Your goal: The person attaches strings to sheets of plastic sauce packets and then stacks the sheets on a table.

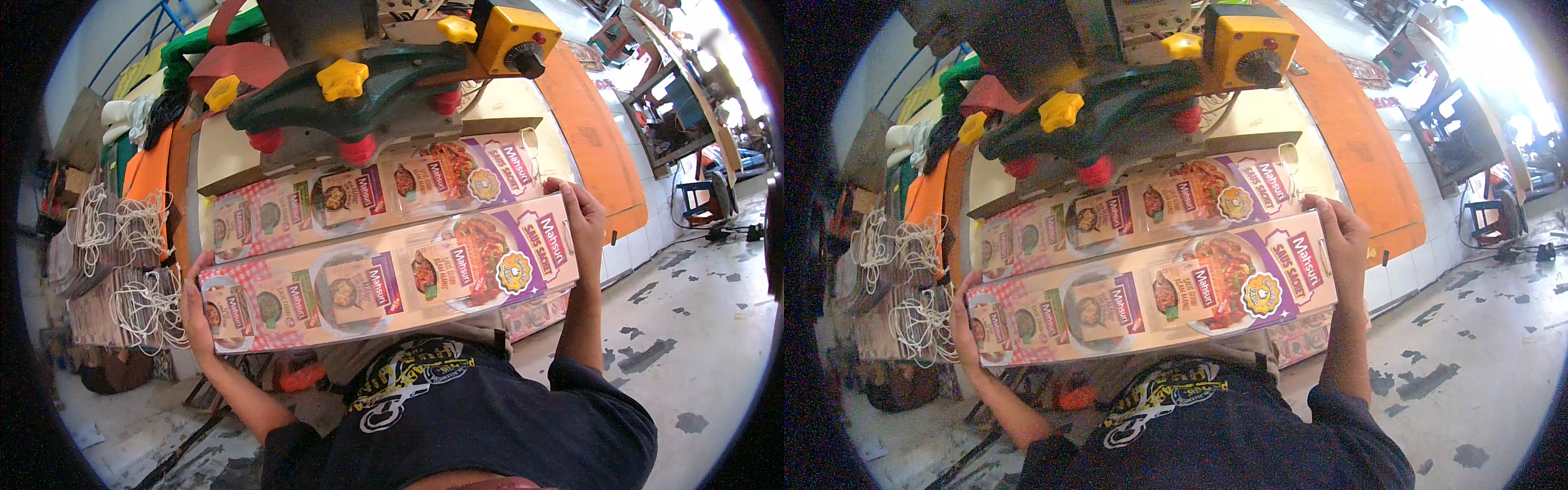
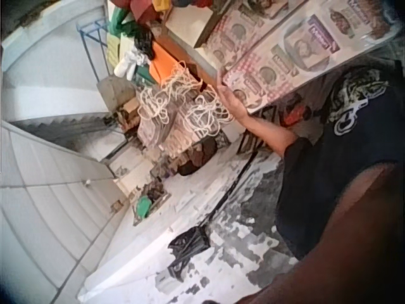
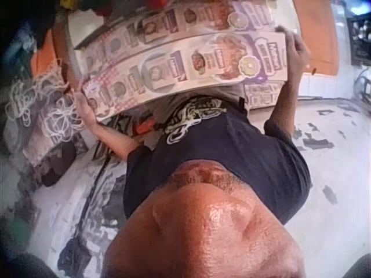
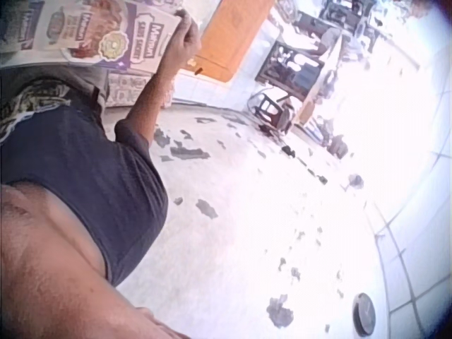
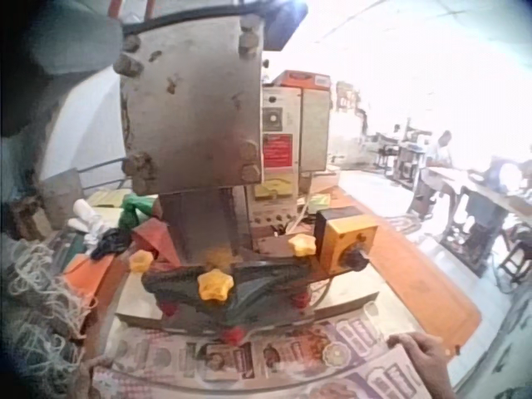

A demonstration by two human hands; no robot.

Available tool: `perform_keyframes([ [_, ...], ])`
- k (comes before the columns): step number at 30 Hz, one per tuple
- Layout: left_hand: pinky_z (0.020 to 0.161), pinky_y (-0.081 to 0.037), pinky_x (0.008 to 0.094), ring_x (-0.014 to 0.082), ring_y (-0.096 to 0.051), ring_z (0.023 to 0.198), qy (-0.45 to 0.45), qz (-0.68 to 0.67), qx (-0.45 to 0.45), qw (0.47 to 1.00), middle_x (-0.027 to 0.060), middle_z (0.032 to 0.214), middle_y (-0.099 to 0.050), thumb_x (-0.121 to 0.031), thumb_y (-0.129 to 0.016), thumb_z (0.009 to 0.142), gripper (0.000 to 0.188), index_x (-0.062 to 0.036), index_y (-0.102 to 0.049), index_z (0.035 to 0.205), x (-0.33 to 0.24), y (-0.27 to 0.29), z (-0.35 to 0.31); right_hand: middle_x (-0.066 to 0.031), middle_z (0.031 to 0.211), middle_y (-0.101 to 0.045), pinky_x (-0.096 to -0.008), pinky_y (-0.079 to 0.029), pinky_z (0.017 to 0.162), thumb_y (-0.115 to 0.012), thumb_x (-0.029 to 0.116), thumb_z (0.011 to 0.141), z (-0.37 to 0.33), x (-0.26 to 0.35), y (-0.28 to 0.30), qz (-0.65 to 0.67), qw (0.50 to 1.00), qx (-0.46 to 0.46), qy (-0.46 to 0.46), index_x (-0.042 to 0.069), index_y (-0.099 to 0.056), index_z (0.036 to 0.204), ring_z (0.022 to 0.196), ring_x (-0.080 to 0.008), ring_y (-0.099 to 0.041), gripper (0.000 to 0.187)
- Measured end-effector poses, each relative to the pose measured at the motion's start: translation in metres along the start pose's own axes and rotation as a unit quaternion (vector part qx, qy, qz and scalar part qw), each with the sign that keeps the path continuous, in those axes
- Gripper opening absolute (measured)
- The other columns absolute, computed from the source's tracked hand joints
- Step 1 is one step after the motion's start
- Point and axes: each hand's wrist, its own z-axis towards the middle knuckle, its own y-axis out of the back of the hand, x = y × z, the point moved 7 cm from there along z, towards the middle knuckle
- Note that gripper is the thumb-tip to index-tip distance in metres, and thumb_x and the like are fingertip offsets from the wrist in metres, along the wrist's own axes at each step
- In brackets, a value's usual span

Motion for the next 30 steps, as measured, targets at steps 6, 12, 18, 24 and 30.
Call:
perform_keyframes([
  [6,0.112,-0.036,0.0371,0.0236,-0.053,0.128,-0.009,0.039,0.004,0.999,0.0169,0.139,-0.056,-0.049,-0.042,0.107,0.067,0.0080,-0.050,0.141,-0.004,0.001,0.000,-0.0092,0.095,-0.073,-0.0238,-0.052,0.071,-0.059,0.020,0.104,0.001,0.000,-0.002,0.012,1.000,0.010,-0.001,-0.006,-0.072,0.111,0.081,-0.0101,-0.066,0.030],
  [12,0.113,-0.035,0.0369,0.0238,-0.051,0.130,-0.016,0.051,0.007,0.999,0.0175,0.141,-0.055,-0.051,-0.043,0.107,0.069,0.0080,-0.049,0.142,-0.003,0.002,0.001,-0.0084,0.094,-0.073,-0.0238,-0.052,0.071,-0.059,0.022,0.104,0.000,0.000,-0.001,0.015,1.000,0.006,-0.008,-0.006,-0.072,0.111,0.080,-0.0096,-0.065,0.031],
  [18,0.115,-0.034,0.0373,0.0240,-0.049,0.133,0.007,-0.002,0.012,1.000,0.0177,0.144,-0.053,-0.052,-0.044,0.106,0.072,0.0084,-0.046,0.144,0.007,0.004,-0.003,-0.0071,0.093,-0.072,-0.0239,-0.051,0.070,-0.059,0.022,0.105,0.001,-0.001,-0.001,-0.010,1.000,0.001,-0.006,-0.005,-0.072,0.111,0.079,-0.0089,-0.064,0.031],
  [24,0.115,-0.033,0.0372,0.0236,-0.048,0.135,0.013,0.005,0.014,1.000,0.0169,0.146,-0.052,-0.051,-0.046,0.106,0.070,0.0075,-0.046,0.145,0.003,0.002,-0.005,-0.0068,0.091,-0.072,-0.0244,-0.051,0.071,-0.060,0.023,0.104,0.002,-0.004,0.001,-0.015,1.000,-0.004,-0.010,-0.005,-0.073,0.110,0.078,-0.0092,-0.065,0.031],
  [30,0.115,-0.034,0.0369,0.0234,-0.050,0.133,0.016,0.002,0.006,1.000,0.0165,0.145,-0.053,-0.051,-0.046,0.106,0.069,0.0072,-0.048,0.143,0.000,0.001,-0.004,-0.0069,0.091,-0.073,-0.0239,-0.051,0.069,-0.060,0.023,0.104,0.001,-0.001,0.000,-0.012,1.000,0.004,-0.008,-0.004,-0.073,0.111,0.077,-0.0088,-0.065,0.031],
])
